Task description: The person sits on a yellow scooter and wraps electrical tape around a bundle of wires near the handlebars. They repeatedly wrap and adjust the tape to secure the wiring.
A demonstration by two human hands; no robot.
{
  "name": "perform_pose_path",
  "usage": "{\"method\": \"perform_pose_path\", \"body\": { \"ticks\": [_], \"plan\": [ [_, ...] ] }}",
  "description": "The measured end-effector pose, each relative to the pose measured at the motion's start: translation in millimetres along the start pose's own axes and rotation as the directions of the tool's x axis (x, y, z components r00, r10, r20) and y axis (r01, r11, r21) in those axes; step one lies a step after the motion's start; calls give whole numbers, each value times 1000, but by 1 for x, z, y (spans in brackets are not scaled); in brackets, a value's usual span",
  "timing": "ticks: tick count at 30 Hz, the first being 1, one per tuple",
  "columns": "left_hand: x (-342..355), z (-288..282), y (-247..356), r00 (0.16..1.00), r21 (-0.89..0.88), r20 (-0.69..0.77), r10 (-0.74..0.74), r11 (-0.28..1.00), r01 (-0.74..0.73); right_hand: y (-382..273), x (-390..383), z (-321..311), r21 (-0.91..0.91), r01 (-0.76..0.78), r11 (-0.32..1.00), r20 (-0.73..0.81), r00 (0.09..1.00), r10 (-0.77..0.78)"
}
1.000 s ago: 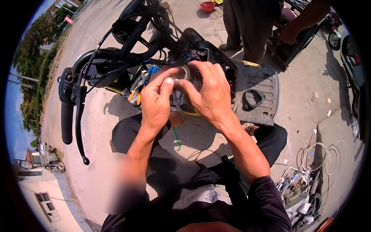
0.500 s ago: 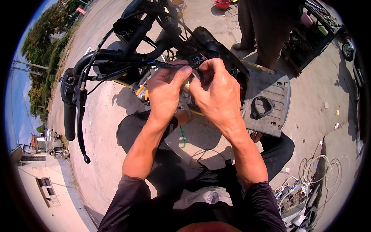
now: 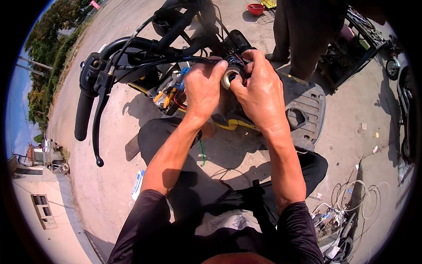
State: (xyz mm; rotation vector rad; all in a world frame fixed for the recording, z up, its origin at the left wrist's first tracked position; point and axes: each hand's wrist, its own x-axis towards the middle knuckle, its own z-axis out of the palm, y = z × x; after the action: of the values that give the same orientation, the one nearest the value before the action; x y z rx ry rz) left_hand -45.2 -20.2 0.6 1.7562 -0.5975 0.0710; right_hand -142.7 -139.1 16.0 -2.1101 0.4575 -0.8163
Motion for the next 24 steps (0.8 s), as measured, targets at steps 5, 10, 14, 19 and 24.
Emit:
{"method": "perform_pose_path", "body": {
  "ticks": [5, 10, 14, 19, 24],
  "plan": [
    [5, -2, 2, 998, 7, 34, -53, 999, 53, -3, -2, -1, -80, 51, 995, -9, 999, -52],
    [11, 5, -19, 994, -47, -108, 8, 999, -13, -2, -6, 7, -100, -13, 995, -35, 999, 9],
    [16, 4, -31, 993, -145, -116, -22, 989, 5, -5, -14, 18, -79, -57, 995, -90, 995, 50],
    [20, -2, -29, 992, -248, -62, -112, 964, 93, -1, -16, 17, -27, -39, 999, -79, 996, 37],
    [19, -5, -29, 991, -355, 42, -128, 925, 135, 1, -13, -1, 49, -117, 992, -22, 993, 119]
  ]
}}
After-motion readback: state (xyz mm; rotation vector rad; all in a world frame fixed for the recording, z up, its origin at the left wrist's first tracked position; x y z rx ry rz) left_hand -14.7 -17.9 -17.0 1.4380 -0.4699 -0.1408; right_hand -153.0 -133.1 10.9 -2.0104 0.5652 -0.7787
